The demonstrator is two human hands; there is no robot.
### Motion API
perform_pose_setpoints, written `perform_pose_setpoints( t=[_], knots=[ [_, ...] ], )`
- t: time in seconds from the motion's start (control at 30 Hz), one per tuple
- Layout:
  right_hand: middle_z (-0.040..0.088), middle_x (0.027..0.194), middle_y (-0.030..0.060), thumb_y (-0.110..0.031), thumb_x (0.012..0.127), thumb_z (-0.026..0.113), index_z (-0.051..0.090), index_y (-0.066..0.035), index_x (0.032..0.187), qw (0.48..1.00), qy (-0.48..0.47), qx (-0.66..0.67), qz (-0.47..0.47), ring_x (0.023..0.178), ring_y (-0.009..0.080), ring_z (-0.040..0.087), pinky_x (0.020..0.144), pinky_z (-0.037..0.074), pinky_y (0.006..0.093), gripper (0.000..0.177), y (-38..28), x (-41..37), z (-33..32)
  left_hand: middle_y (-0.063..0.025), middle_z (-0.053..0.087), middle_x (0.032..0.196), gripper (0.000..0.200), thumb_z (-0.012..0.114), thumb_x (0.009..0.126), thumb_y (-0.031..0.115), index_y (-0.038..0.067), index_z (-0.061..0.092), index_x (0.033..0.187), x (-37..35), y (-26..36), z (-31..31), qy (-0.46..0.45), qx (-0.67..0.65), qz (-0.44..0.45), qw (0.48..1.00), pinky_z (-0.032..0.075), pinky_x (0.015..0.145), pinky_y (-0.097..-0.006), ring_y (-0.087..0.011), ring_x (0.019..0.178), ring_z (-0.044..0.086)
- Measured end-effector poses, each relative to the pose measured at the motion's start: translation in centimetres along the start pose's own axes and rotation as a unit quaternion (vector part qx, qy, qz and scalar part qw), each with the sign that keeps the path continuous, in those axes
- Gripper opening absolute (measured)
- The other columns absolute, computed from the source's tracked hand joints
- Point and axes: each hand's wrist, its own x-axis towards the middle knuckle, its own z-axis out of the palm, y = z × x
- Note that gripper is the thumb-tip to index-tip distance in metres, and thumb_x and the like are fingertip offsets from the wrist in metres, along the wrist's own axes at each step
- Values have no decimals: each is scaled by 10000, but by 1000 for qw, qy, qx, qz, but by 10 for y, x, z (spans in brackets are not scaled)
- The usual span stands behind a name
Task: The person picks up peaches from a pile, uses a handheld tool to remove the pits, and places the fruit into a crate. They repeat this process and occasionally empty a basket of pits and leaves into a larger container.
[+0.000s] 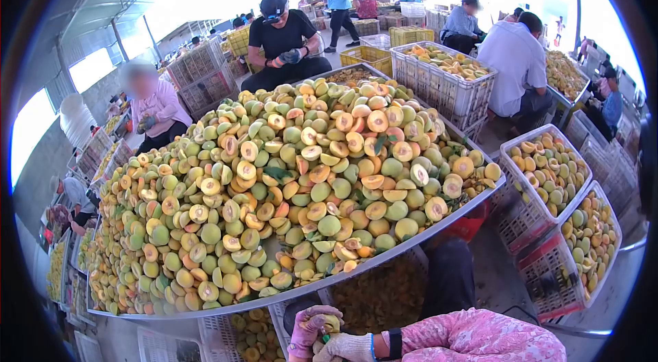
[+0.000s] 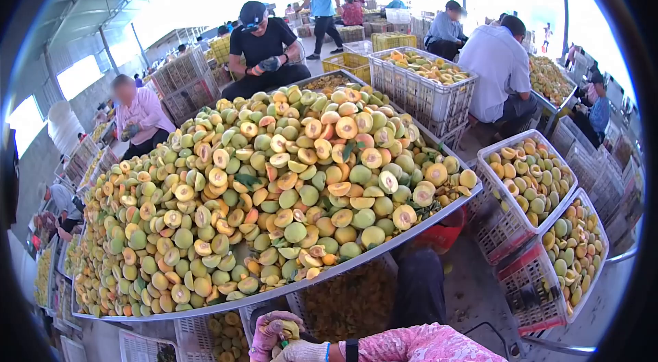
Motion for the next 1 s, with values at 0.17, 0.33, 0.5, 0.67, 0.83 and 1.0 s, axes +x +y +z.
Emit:
perform_pose_setpoints(
  t=[0.17,0.33,0.5,0.67,0.83,1.0],
  knots=[
    [452,549,-35,-80,805,718,509,-141,742,960,-145,241,-20,435,105,428,420,354,269,227,29,47,-16,-206,688,948,529,766,775,438,-30,669,1002,-2,-5,7,10,-138,73,988,573,723,-391,-301,804,686],
    [512,590,-13,-69,717,749,529,-100,742,983,-132,-30,-122,425,111,484,397,375,247,223,19,29,-31,-169,681,975,504,742,828,431,1,642,1070,6,12,36,57,-151,50,986,581,638,-365,-273,806,688],
    [605,708,7,-51,696,774,603,-72,845,987,-25,-112,-112,502,85,517,449,401,233,228,-9,-32,-54,-148,681,993,448,714,873,385,-1,636,1087,2,4,36,222,-120,155,955,580,762,-362,-273,857,692],
    [675,811,183,-174,737,630,629,-65,1052,640,181,-746,-44,775,374,668,682,526,472,333,-17,-43,-110,-148,649,1045,519,632,910,468,42,556,1196,-46,17,-12,353,-139,229,897,596,660,-392,-297,906,674],
    [670,807,152,-265,702,698,633,-94,960,667,230,-680,-199,816,355,670,731,525,449,317,-105,-22,-84,-124,633,1071,468,570,941,492,103,549,1200,-73,-6,-83,427,-300,211,826,556,761,-451,-301,992,627],
    [673,826,144,-248,699,703,630,-78,936,714,53,-682,-151,847,352,665,737,521,440,301,-125,35,-25,-153,637,1169,555,578,911,535,82,558,1232,-73,7,-75,375,-372,269,805,543,851,-519,-349,1091,610]
  ],
)
